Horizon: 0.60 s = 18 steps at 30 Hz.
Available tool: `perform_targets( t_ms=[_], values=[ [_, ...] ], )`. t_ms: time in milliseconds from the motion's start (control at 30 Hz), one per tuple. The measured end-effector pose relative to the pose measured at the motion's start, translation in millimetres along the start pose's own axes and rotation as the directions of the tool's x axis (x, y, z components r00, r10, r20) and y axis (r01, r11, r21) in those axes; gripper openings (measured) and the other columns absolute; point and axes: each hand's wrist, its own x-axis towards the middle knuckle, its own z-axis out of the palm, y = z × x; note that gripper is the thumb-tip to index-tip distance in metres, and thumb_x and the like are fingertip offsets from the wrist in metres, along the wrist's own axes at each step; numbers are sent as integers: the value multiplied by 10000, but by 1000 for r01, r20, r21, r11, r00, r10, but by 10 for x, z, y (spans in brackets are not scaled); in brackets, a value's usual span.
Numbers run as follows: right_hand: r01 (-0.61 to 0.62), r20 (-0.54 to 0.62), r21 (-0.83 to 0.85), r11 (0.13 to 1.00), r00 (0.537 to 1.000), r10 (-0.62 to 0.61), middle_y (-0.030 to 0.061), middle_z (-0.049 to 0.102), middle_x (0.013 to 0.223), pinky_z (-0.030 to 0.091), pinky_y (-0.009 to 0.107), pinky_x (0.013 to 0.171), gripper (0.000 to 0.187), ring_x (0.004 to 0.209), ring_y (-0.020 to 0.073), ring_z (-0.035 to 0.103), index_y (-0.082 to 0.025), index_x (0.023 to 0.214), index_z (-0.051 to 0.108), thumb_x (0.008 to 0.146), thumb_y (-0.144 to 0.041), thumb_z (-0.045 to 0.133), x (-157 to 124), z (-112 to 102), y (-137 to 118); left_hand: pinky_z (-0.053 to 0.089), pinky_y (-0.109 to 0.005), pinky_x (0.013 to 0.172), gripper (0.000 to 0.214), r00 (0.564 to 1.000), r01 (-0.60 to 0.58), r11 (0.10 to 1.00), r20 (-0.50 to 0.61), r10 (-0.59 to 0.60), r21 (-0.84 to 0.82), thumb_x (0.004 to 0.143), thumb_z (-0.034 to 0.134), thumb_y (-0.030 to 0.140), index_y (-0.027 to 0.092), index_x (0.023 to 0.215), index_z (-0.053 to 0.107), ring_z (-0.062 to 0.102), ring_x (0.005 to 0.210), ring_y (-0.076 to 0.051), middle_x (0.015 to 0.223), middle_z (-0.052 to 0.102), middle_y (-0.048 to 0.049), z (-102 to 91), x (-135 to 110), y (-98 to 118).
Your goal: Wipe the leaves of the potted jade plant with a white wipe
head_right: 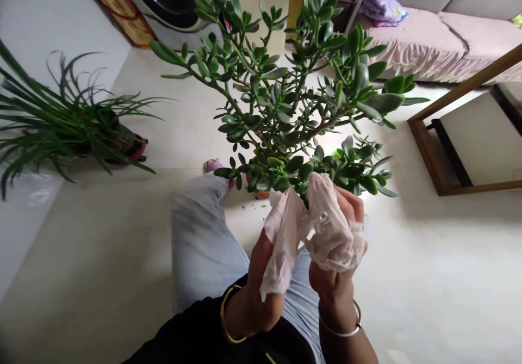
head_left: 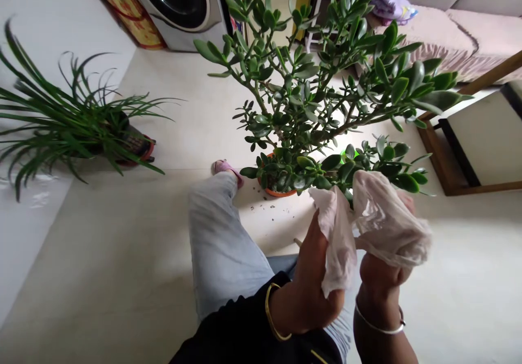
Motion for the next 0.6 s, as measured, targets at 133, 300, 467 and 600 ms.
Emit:
perform_targets(
  t_ms=[133, 300, 467, 600],
  values=[
    [-48, 59, -42, 998, 997, 50, 89, 636, 1172, 523, 485, 982, 487, 1094, 278, 642, -272, 1315, 733, 975, -566, 547, -18, -3, 38, 486, -526, 1236, 755, 996, -85, 994, -10, 86, 70, 1055, 422, 285, 201, 1722, 77, 428, 1561, -358, 1645, 465, -227, -14, 120, 7],
    [-91, 92, -79, 993, 991, 98, 91, 592, 1296, 529, 463, 971, 427, 1127, 263, 622, -291, 1333, 718, 978, -467, 557, -84, -17, -94, 525, -487, 1211, 786, 995, -84, 993, 53, 80, 79, 1037, 457, 232, 205, 1722, 73, 493, 1518, -353, 1615, 504, -236, -50, 181, 89],
    [-201, 28, -19, 979, 979, 202, 84, 589, 1347, 516, 455, 972, 419, 1112, 250, 637, -292, 1321, 688, 958, -483, 603, -213, 7, -109, 610, -414, 1124, 723, 999, -29, 994, -15, 31, 108, 1065, 451, 238, 271, 1719, 144, 606, 1425, -309, 1557, 589, -179, -35, 164, 183],
    [-243, 48, -19, 970, 969, 244, 95, 604, 1350, 535, 482, 974, 420, 1156, 283, 649, -295, 1304, 670, 935, -488, 619, -265, 9, -68, 614, -411, 1123, 648, 996, -7, 1000, -91, 10, 27, 1083, 415, 275, 309, 1702, 225, 642, 1389, -287, 1503, 644, -142, 65, 175, 169]
  ],
)
